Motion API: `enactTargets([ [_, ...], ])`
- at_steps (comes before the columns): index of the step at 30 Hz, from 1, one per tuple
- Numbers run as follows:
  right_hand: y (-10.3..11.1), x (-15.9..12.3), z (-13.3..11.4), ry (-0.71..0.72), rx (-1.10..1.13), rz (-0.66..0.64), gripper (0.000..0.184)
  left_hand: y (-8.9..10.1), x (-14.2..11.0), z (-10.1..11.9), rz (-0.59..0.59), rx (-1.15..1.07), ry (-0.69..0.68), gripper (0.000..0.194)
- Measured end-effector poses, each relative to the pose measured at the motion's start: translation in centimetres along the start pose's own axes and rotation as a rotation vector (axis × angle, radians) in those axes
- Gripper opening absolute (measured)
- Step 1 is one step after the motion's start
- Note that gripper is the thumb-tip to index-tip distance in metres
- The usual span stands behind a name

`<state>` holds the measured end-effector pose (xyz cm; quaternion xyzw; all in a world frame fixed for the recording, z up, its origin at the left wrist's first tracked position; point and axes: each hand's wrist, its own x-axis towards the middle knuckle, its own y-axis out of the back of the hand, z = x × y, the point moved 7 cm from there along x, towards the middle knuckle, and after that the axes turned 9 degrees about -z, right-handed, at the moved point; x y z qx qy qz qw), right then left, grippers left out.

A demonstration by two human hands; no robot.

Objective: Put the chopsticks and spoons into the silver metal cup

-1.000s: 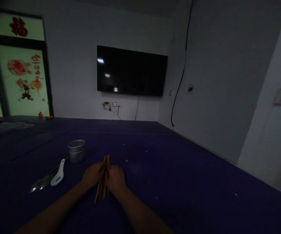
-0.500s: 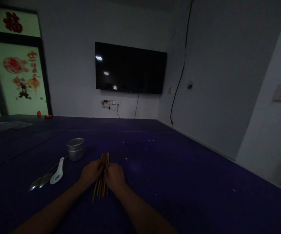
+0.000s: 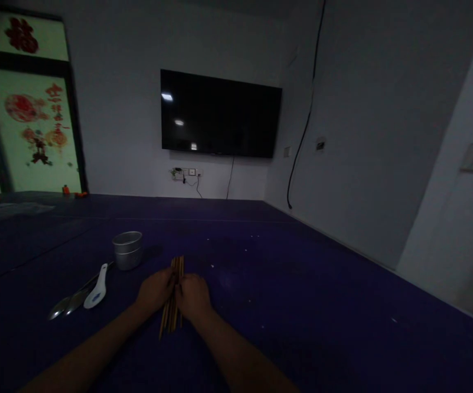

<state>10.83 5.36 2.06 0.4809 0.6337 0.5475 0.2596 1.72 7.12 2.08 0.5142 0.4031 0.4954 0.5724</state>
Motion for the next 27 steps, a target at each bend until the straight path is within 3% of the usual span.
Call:
enactTargets([
  [27, 0.26, -0.17, -0.13, -0.002, 0.038, 0.011, 0.026, -0.53, 0.68, -0.03, -0.033, 0.004, -0.125, 0.032],
])
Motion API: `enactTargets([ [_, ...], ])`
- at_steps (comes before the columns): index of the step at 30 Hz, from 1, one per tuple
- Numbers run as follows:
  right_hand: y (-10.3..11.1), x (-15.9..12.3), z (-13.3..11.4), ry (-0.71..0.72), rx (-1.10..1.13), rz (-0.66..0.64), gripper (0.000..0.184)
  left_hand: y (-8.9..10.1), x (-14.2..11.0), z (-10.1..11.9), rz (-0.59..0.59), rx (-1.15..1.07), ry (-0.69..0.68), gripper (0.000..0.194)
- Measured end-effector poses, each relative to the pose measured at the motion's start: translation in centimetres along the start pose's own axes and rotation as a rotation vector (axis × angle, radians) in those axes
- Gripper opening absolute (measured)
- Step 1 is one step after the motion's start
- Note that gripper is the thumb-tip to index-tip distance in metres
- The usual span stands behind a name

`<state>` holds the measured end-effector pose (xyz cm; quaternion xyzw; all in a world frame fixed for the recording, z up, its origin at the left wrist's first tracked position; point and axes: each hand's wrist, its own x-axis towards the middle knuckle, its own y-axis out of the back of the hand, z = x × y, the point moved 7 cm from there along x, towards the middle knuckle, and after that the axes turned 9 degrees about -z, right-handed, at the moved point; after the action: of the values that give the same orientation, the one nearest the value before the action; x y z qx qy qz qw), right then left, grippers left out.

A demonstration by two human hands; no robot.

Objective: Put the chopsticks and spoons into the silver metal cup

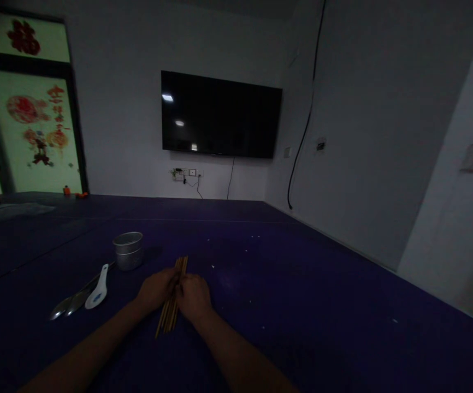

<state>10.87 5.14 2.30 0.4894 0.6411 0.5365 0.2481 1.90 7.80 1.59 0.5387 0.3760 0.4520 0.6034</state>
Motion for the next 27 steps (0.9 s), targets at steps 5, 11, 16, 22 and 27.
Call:
enactTargets([
  [5, 0.00, 0.04, -0.07, 0.014, 0.007, -0.004, 0.026, -0.05, -0.18, -0.03, 0.025, -0.017, 0.020, 0.032],
  [11, 0.00, 0.07, -0.07, 0.020, 0.003, 0.003, 0.027, -0.04, -0.44, 0.24, 0.035, -0.010, 0.000, 0.032],
  [16, -0.07, 0.14, 0.02, 0.015, -0.001, 0.011, 0.027, -0.26, -0.34, 0.05, 0.020, -0.015, 0.024, 0.032],
  [22, 0.03, 0.08, -0.13, 0.025, 0.005, 0.008, 0.027, -0.31, -0.32, 0.04, 0.013, -0.040, 0.023, 0.033],
  [27, -0.13, 0.12, 0.03, 0.025, 0.004, 0.027, 0.027, -0.02, -0.48, 0.14, 0.030, -0.053, 0.042, 0.032],
])
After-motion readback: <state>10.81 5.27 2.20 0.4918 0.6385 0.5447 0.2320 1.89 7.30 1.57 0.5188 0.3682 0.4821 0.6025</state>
